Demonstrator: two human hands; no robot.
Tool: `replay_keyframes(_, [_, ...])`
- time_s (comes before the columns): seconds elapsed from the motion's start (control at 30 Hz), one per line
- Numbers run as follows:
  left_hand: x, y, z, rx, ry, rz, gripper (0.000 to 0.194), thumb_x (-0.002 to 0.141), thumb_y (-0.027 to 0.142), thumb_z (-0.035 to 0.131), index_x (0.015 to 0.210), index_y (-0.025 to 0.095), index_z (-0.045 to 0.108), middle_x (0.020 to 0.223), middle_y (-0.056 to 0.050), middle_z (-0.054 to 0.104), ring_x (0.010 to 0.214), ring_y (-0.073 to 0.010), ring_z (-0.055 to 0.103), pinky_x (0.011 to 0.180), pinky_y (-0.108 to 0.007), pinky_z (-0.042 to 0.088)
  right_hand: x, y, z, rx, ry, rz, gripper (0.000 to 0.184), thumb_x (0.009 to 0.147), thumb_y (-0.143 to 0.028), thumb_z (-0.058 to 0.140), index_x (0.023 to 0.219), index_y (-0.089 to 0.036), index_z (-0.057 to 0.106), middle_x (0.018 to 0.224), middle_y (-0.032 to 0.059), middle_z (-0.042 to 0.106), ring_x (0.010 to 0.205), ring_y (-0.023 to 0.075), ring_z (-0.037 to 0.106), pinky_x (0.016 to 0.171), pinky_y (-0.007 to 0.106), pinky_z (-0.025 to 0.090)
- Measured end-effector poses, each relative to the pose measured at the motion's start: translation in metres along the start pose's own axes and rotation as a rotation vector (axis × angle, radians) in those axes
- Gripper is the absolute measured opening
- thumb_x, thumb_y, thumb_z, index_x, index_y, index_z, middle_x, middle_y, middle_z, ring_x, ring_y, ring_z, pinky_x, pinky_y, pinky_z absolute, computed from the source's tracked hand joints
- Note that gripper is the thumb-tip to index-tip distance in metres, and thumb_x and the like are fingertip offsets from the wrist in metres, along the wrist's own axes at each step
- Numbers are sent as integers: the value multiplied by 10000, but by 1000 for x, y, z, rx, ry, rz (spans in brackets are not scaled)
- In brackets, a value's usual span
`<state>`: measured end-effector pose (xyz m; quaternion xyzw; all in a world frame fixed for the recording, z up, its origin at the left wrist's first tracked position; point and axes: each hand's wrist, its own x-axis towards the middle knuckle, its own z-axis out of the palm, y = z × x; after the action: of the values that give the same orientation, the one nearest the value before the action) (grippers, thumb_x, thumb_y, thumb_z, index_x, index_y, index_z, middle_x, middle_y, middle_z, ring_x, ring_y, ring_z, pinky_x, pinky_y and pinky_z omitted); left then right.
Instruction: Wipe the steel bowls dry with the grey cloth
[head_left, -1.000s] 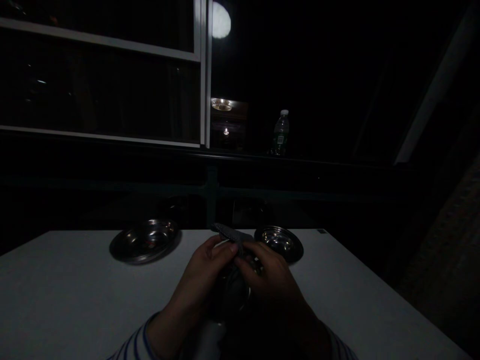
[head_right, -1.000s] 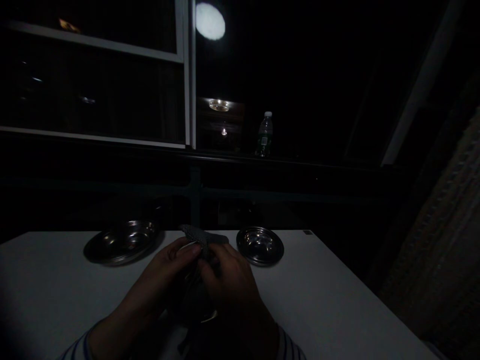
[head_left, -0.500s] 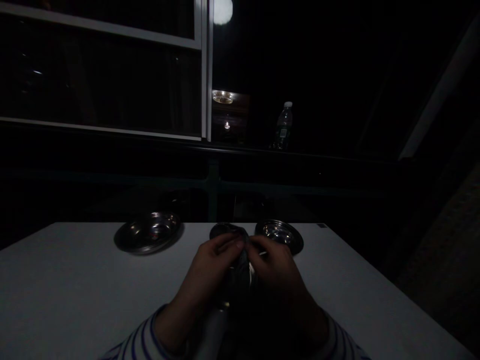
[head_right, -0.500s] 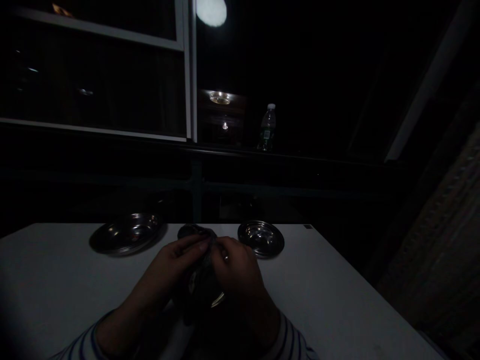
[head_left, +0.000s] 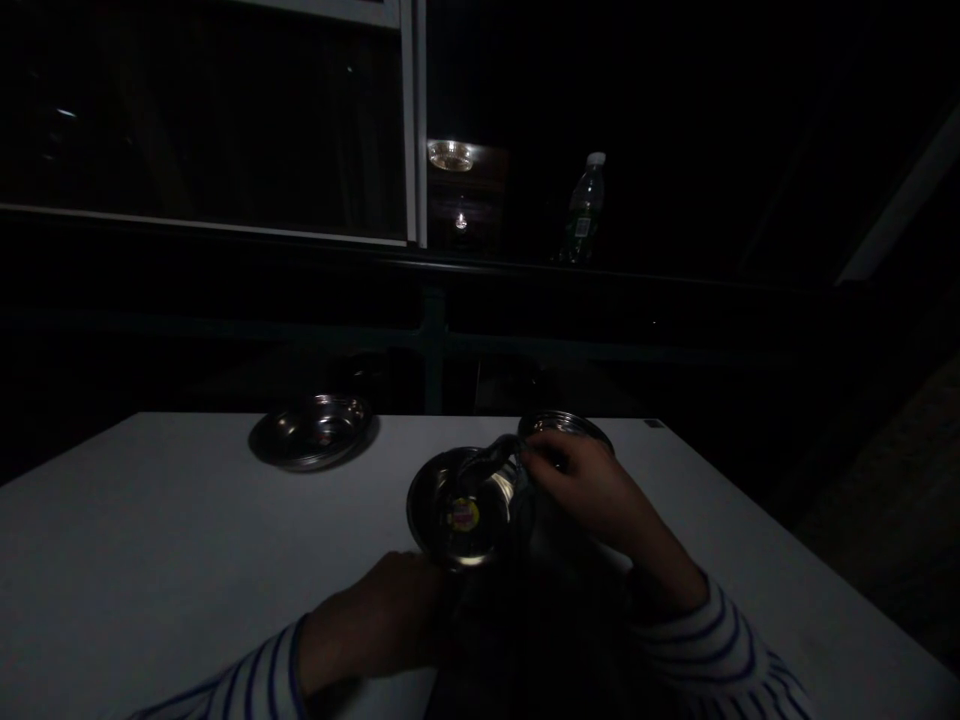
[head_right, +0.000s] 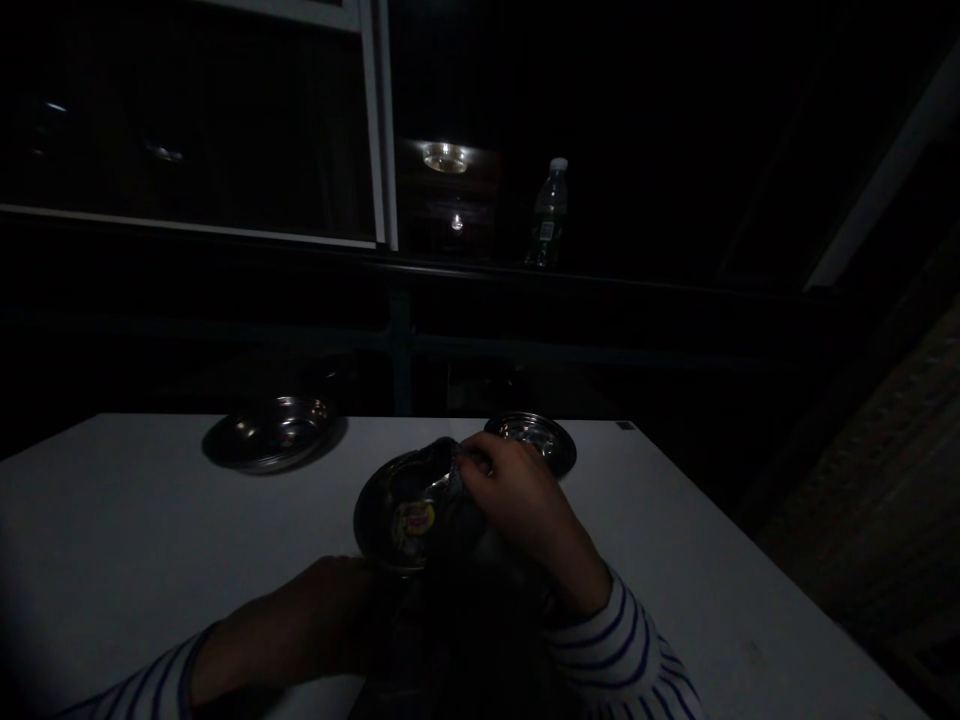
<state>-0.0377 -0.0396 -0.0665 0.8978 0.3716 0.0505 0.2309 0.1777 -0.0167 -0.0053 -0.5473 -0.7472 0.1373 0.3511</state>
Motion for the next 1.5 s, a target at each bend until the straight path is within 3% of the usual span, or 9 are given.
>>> replay_keyframes(0.2, [4, -9, 21, 153, -26, -89, 225, 700, 359, 594, 844, 207, 677, 813, -82, 710, 709, -254, 652, 545, -286, 412, -1, 1, 0, 40, 0, -5, 189, 823, -277, 494, 855, -186, 656, 881, 45, 688, 823, 184, 625, 774, 312, 432])
replay_keyframes(0.4, [6, -15, 36, 178, 45, -172, 344, 839, 279, 356, 796, 166, 678, 772, -130, 702, 687, -252, 654, 540, -296, 383, -1, 1, -2, 51, 1, -3, 195, 824, -282, 488, 867, -189, 654, 863, 47, 690, 813, 192, 627, 743, 314, 433])
replay_keyframes(0.53, [3, 5, 9, -96, 163, -120, 290, 841, 293, 396, 836, 212, 675, 772, -59, 704, 654, -179, 633, 541, -248, 372, 0, 0, -2, 26, 26, -13, 199, 824, -282, 488, 874, -196, 660, 830, 40, 691, 795, 189, 630, 738, 308, 434])
replay_keyframes(0.63, [12, 26, -18, -295, 421, -130, 332, 833, 416, 431, 782, 191, 669, 704, -43, 677, 605, -157, 597, 539, -239, 393, 0, 0, 0, 7, 63, -20, 199, 825, -287, 490, 851, -196, 665, 842, 42, 695, 798, 190, 633, 755, 306, 434])
replay_keyframes(0.7, [25, 36, -29, -416, 552, -103, 299, 789, 428, 513, 910, 204, 671, 855, -50, 692, 749, -176, 625, 632, -243, 433, 0, 1, 2, 10, 82, -11, 197, 826, -283, 492, 846, -196, 667, 864, 42, 696, 800, 188, 636, 750, 299, 437])
replay_keyframes(0.9, [64, 40, -28, -684, 626, -98, 420, 725, 356, 605, 1103, 172, 597, 925, -81, 696, 803, -200, 646, 698, -283, 482, 1, 5, 6, 111, 61, 22, 208, 819, -288, 507, 892, -194, 677, 898, 40, 693, 855, 192, 629, 776, 297, 437])
replay_keyframes(1.13, [57, 31, -44, -688, 607, -75, 320, 745, 249, 549, 1040, 158, 632, 890, -58, 693, 811, -182, 633, 716, -264, 470, 6, 11, 4, 256, -17, -17, 238, 825, -230, 472, 935, -185, 677, 939, 44, 676, 953, 184, 598, 824, 295, 430])
replay_keyframes(1.33, [39, 18, -69, -703, 577, -132, 458, 727, 251, 548, 1172, 143, 571, 837, -44, 671, 763, -173, 607, 666, -265, 455, 9, 23, -5, 504, 82, 201, 349, 766, -301, 524, 1076, -142, 538, 606, -37, 568, 530, 104, 517, 472, 202, 373])
replay_keyframes(1.5, [30, 4, -81, -781, 652, -179, 420, 702, 312, 593, 1095, 167, 624, 890, -58, 679, 759, -175, 609, 679, -286, 466, 11, 36, -15, 490, 234, 176, 336, 756, -337, 537, 1052, -181, 506, 584, -58, 533, 489, 90, 474, 443, 187, 355])
